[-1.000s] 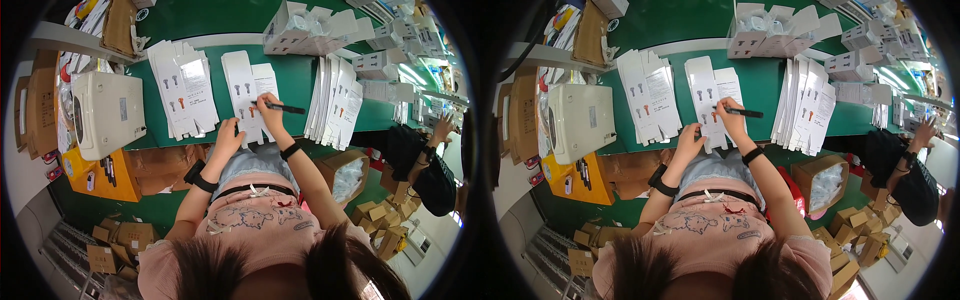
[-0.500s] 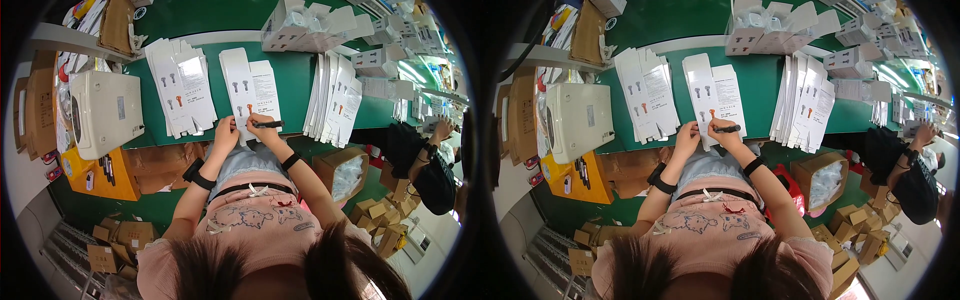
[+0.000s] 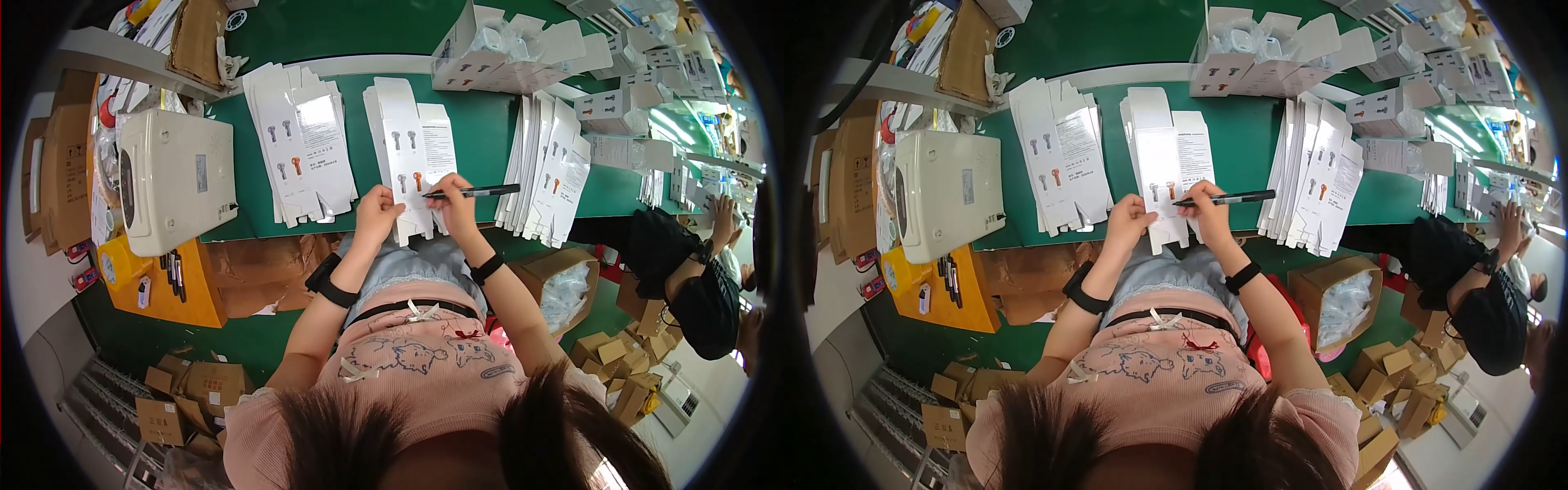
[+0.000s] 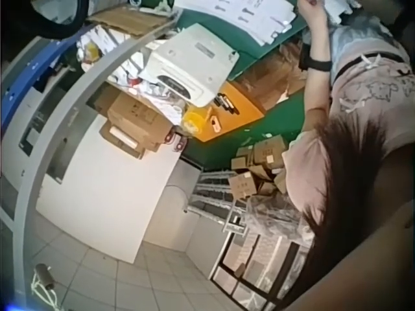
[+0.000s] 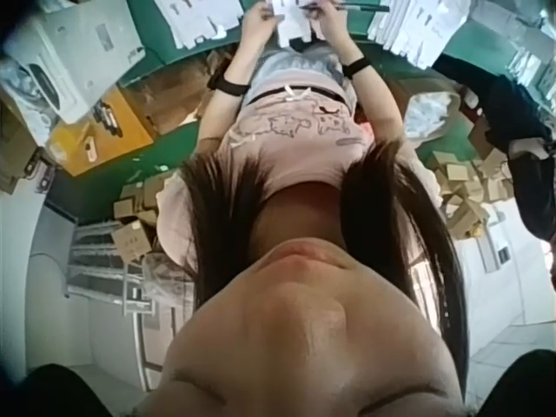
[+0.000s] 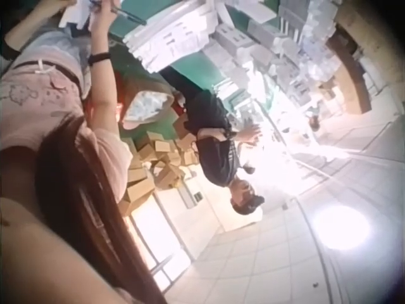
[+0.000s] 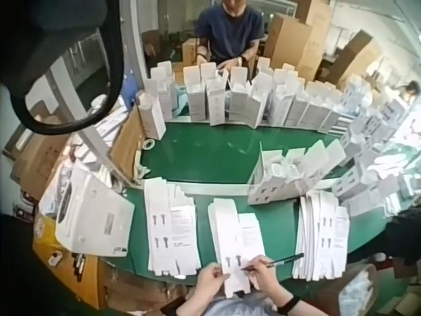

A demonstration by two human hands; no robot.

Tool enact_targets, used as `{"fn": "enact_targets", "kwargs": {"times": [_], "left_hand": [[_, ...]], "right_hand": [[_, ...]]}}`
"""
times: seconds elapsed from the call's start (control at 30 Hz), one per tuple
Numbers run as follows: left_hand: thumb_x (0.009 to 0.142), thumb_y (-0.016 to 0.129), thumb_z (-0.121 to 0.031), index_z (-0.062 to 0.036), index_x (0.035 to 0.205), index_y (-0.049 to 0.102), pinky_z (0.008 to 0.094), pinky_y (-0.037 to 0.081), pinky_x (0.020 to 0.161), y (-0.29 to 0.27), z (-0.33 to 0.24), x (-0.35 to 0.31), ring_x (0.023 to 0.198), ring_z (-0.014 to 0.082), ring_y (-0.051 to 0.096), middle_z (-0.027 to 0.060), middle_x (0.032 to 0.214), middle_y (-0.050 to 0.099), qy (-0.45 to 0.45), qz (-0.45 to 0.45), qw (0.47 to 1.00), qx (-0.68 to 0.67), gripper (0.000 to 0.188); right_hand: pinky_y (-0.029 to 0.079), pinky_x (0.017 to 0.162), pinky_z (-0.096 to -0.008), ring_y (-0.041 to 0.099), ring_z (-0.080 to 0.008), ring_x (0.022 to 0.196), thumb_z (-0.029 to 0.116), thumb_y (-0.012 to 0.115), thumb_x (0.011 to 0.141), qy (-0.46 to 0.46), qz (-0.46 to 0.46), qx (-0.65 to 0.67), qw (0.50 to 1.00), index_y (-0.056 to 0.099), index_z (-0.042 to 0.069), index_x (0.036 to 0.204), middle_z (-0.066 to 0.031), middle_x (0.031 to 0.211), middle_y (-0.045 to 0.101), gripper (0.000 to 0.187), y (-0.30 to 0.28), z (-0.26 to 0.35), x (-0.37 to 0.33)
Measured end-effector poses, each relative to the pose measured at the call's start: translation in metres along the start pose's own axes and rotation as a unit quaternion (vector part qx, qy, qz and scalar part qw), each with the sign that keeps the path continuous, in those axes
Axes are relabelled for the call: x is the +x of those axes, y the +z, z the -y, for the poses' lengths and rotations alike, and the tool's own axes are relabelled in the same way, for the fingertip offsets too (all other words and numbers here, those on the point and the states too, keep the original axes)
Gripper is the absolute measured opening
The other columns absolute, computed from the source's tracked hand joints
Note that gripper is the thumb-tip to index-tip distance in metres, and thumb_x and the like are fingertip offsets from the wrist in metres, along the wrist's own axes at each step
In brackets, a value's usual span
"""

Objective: Marking individual white cardboard packaging components with a marker and sorting them into stacks.

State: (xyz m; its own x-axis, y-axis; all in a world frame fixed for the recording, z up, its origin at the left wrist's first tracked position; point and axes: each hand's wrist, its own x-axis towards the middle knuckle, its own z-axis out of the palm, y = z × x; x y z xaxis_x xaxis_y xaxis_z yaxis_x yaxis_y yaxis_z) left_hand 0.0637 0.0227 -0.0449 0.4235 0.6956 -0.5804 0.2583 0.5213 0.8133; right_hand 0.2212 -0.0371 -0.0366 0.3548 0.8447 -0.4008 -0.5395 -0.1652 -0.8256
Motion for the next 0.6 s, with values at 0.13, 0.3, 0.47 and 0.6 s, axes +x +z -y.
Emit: {"fn": "enact_targets", "kwargs": {"times": [0.13,0.3,0.47,0.6], "left_hand": [[0.071,0.055,0.003,0.0001,0.088,0.052,0.0225,0.043,0.059,-0.041,-0.040,-0.016,0.066,0.0118,0.054,0.0048,0.074,0.058,0.051,-0.073,0.993,-0.071,0.017],[0.070,0.058,-0.001,0.0009,0.096,0.052,0.0284,0.043,0.067,-0.096,-0.051,-0.032,0.075,0.0189,0.052,0.0112,0.084,0.054,0.091,-0.252,0.935,0.231,0.027],[0.068,0.060,-0.005,0.0013,0.109,0.046,0.0359,0.038,0.079,-0.072,-0.052,-0.035,0.090,0.0294,0.046,0.0179,0.097,0.048,0.196,-0.330,0.773,0.505,0.043],[0.068,0.060,-0.005,0.0024,0.109,0.045,0.0380,0.036,0.082,-0.042,-0.031,-0.027,0.091,0.0323,0.045,0.0171,0.099,0.047,0.204,-0.136,0.919,0.309,0.044]], "right_hand": [[0.041,0.051,-0.0209,0.053,-0.0109,0.056,0.007,0.046,0.081,-0.094,-0.051,0.030,0.994,0.048,0.002,0.070,-0.0067,0.063,0.054,0.013,0.006,0.026,0.017],[0.038,0.049,-0.0193,0.053,-0.0084,0.054,0.006,0.049,0.080,-0.096,-0.090,-0.157,0.979,0.049,0.000,0.069,-0.0053,0.060,0.054,0.013,0.014,0.024,0.048],[0.038,0.050,-0.0192,0.051,-0.0064,0.053,0.006,0.050,0.079,-0.076,-0.058,-0.213,0.972,0.049,-0.001,0.069,-0.0028,0.058,0.054,0.012,0.023,0.002,0.063],[0.039,0.051,-0.0198,0.050,-0.0054,0.054,0.007,0.052,0.079,-0.095,-0.053,-0.270,0.957,0.050,0.000,0.070,-0.0018,0.059,0.054,0.011,0.015,-0.012,0.068]]}}
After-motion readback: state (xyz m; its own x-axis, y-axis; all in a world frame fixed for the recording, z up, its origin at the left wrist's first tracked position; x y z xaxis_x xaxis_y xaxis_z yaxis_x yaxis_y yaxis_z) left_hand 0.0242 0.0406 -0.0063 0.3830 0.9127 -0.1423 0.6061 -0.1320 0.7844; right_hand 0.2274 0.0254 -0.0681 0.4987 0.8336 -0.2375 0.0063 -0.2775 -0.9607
